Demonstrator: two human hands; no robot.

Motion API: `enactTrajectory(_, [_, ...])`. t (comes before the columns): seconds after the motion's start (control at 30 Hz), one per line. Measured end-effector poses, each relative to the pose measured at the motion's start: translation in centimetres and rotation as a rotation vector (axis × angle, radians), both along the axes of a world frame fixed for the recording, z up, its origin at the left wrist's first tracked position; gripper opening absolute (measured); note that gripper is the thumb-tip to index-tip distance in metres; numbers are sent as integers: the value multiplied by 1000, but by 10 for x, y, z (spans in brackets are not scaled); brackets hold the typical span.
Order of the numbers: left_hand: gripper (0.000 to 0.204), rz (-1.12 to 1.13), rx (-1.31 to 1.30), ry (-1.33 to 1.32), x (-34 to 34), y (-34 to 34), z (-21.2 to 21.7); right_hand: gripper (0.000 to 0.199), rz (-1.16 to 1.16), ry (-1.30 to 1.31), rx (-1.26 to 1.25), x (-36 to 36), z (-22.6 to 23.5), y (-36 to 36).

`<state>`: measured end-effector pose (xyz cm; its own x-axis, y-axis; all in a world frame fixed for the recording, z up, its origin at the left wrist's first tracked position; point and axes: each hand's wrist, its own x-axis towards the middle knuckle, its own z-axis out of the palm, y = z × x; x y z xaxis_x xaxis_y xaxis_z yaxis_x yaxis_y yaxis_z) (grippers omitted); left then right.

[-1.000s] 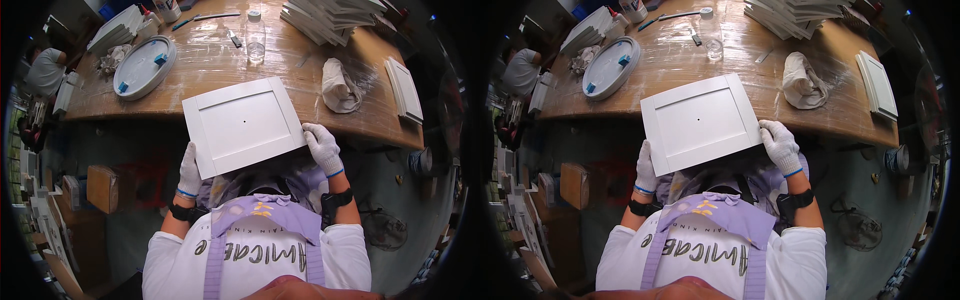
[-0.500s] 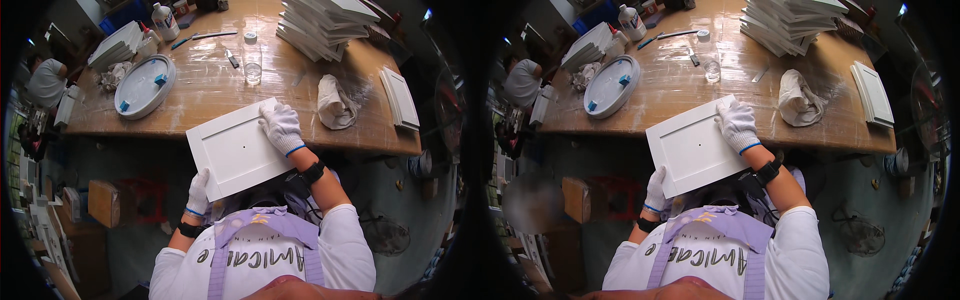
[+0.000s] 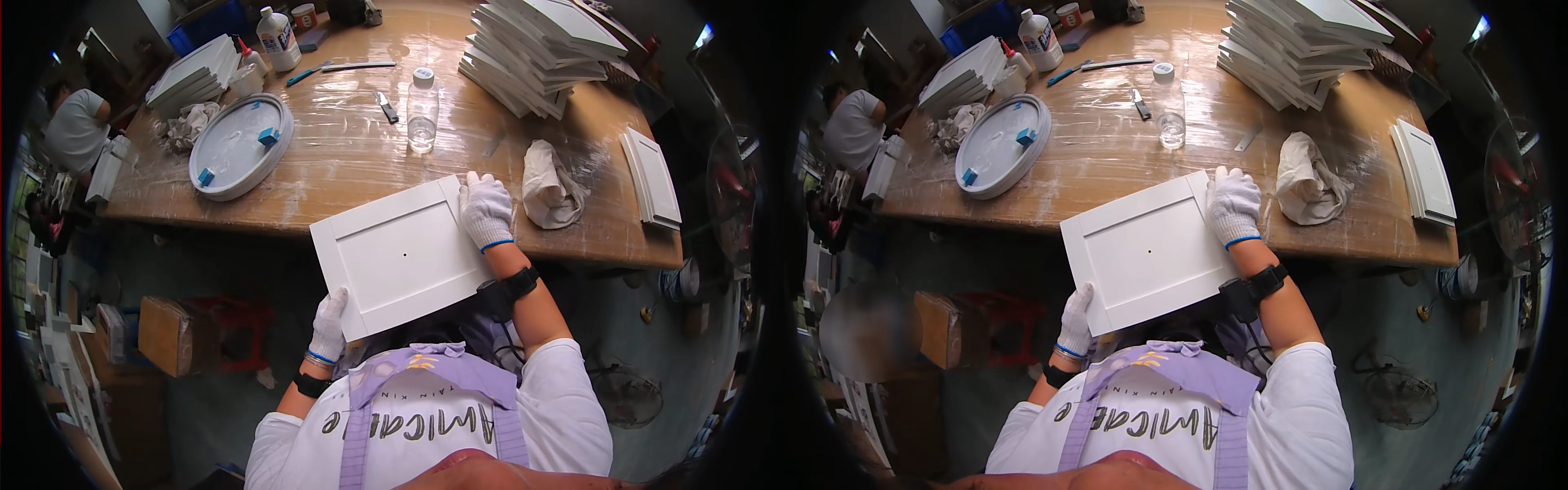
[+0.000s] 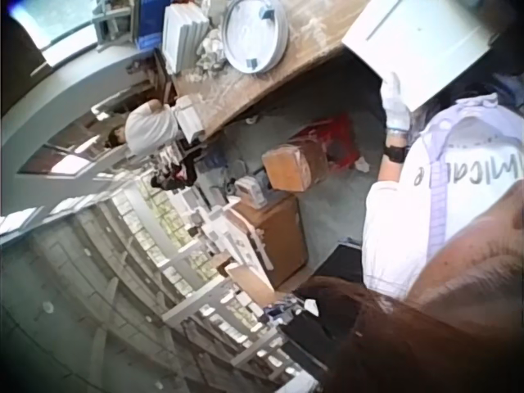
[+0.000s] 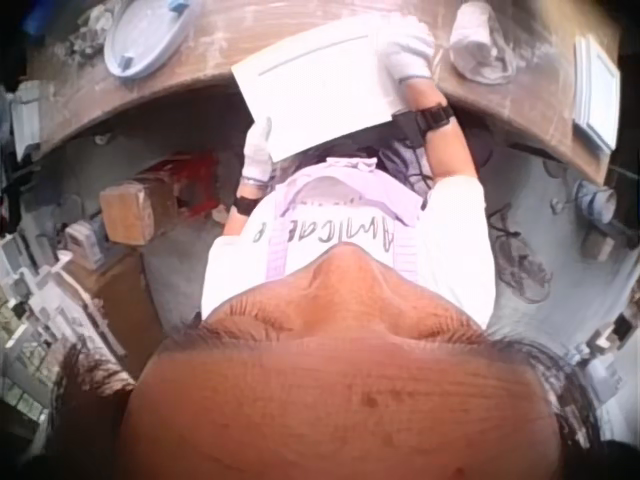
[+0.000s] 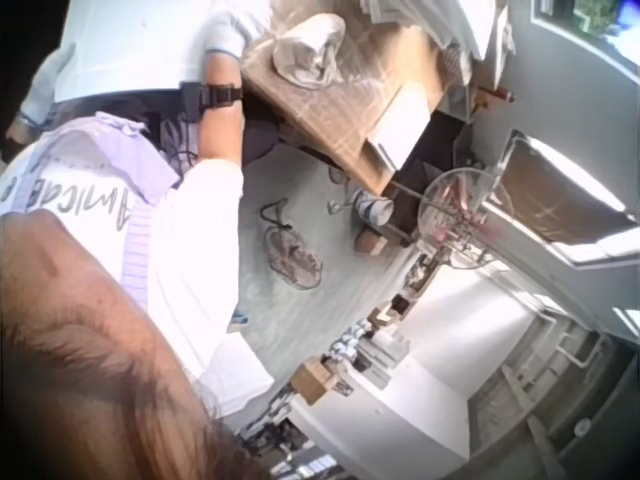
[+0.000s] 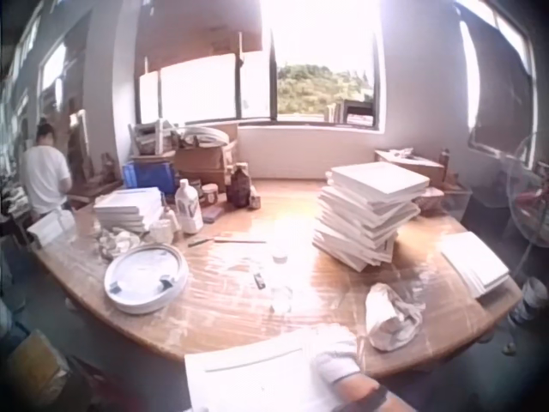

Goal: Cleaning and inspecting white cabinet door panels with a rag and cleaning solution.

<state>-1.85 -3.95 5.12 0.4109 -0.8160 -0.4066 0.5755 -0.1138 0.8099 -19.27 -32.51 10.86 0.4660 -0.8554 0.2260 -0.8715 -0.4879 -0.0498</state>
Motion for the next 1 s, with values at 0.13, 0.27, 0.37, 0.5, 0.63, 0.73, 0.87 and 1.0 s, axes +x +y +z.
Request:
enactTrajectory(0.13, [42, 37, -22, 60, 4, 11, 2, 29, 124, -114, -42, 12, 2, 2])
enactTrajectory(0.27, [41, -2, -11, 43, 4, 10, -23, 15, 44, -332, 24, -4, -12, -9])
enactTrajectory(0.37, [47, 20, 70, 7, -11, -5, -31, 10, 90, -485, 268, -33, -10, -24])
enactTrajectory(0.5, [56, 65, 173, -266, -19, -24, -42, 16, 269, -391, -144, -57, -48, -59])
enactTrajectory(0.63, [55, 87, 241, -336, -16, -20, -23, 11, 518, -377, -647, -52, -34, -32])
enactTrajectory(0.73, [56, 71, 214, -396, -9, -12, 8, 10, 668, -306, -421, -69, -26, -16])
enactTrajectory(0.87, [53, 63, -8, -335, 6, 1, 23, 15, 809, -201, -309, -74, -23, -6])
enactTrajectory(1.0, [57, 75, -190, -316, 18, 19, 43, 22, 904, -142, -303, -77, -15, -12])
